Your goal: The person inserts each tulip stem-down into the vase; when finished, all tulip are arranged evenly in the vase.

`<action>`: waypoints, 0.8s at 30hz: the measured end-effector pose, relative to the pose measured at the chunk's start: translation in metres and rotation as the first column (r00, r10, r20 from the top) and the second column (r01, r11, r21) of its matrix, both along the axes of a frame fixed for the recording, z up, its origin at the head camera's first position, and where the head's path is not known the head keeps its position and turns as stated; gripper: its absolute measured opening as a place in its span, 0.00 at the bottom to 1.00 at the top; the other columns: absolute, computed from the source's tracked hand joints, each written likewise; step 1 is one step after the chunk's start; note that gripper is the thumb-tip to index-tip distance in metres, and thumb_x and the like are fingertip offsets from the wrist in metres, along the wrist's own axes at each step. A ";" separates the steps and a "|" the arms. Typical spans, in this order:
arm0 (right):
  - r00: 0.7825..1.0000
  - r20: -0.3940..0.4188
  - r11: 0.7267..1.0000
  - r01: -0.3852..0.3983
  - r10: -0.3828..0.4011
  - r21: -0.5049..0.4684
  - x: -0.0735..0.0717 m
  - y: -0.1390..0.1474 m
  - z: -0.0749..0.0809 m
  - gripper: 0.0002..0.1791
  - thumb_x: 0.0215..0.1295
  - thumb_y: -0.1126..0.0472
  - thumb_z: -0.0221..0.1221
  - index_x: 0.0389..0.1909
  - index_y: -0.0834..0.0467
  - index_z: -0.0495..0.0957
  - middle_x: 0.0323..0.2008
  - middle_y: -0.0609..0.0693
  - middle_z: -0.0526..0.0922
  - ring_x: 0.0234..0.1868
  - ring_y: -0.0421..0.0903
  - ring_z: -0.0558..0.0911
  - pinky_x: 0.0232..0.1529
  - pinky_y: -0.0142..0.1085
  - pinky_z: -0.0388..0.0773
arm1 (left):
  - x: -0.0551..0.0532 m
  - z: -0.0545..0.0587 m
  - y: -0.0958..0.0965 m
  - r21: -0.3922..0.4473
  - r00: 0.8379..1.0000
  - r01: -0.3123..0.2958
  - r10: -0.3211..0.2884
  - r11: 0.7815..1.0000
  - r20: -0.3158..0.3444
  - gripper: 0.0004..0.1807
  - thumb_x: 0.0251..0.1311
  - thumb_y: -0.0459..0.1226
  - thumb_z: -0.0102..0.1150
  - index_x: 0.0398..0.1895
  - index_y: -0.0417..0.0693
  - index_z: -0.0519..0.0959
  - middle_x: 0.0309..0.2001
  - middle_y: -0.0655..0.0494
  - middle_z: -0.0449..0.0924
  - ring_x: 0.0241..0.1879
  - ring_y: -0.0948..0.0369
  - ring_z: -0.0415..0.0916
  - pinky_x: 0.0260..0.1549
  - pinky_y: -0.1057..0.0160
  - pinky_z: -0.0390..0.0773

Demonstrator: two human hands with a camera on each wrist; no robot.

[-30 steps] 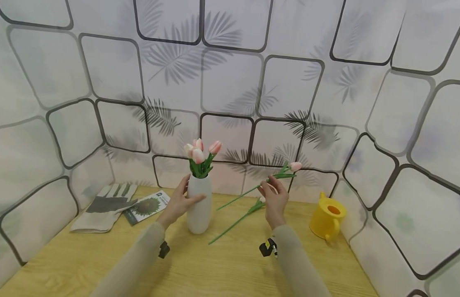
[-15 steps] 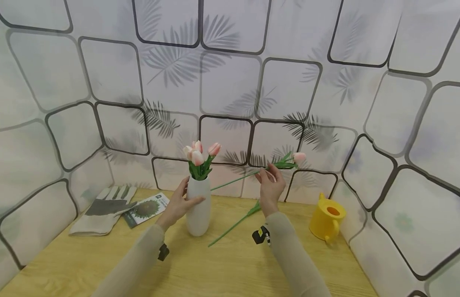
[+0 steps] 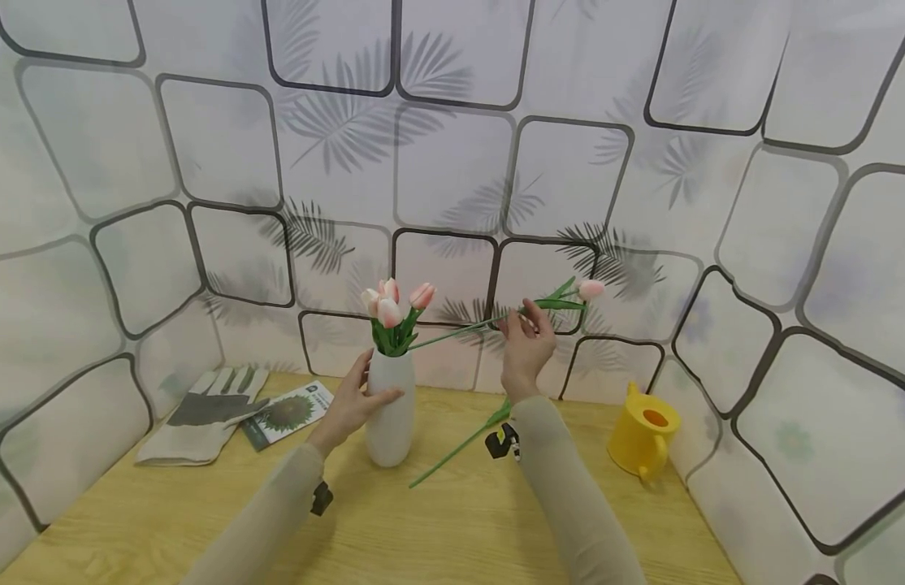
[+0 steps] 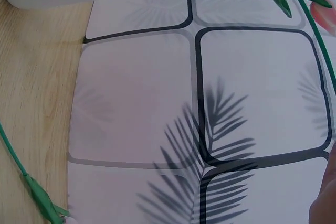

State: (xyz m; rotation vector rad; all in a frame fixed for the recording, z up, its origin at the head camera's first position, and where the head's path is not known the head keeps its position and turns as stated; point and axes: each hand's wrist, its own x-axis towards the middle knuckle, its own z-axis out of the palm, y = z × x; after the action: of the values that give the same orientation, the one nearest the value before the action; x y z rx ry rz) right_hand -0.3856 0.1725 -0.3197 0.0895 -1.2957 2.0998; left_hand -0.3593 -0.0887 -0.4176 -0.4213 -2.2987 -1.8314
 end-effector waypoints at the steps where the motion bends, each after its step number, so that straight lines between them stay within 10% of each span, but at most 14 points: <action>1: 1.000 -0.005 1.000 0.003 -0.003 0.006 -0.001 -0.001 0.001 0.17 0.65 0.71 0.61 0.55 0.61 0.77 0.44 0.52 0.75 0.41 0.47 0.82 0.46 0.37 0.84 | 0.000 0.000 0.000 0.001 1.000 0.001 -0.001 1.000 -0.001 0.50 0.53 0.52 0.72 0.76 0.63 0.54 0.65 0.48 0.67 0.64 0.48 0.68 0.56 0.41 0.74; 13: 0.993 -0.117 0.985 0.036 -0.016 0.170 -0.003 -0.024 0.017 0.18 0.64 0.71 0.61 0.55 0.61 0.79 0.48 0.47 0.76 0.38 0.43 0.82 0.48 0.46 0.83 | 0.004 0.004 0.001 0.001 1.000 -0.002 0.002 1.000 -0.010 0.50 0.55 0.48 0.72 0.77 0.59 0.52 0.66 0.45 0.67 0.64 0.47 0.67 0.57 0.40 0.73; 24: 0.984 -0.177 0.940 0.093 -0.036 0.327 0.002 -0.041 0.022 0.18 0.65 0.69 0.62 0.55 0.64 0.79 0.55 0.63 0.75 0.37 0.37 0.81 0.37 0.30 0.83 | 0.001 -0.001 0.003 -0.002 1.000 -0.018 0.018 1.000 -0.014 0.50 0.53 0.49 0.73 0.76 0.61 0.53 0.64 0.46 0.68 0.63 0.48 0.69 0.56 0.41 0.74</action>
State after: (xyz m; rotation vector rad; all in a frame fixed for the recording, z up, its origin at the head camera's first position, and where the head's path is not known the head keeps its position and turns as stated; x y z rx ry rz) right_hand -0.3837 0.1319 -0.2977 0.3595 -1.5158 1.7575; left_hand -0.3585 -0.0859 -0.4182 -0.4112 -2.2883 -1.8123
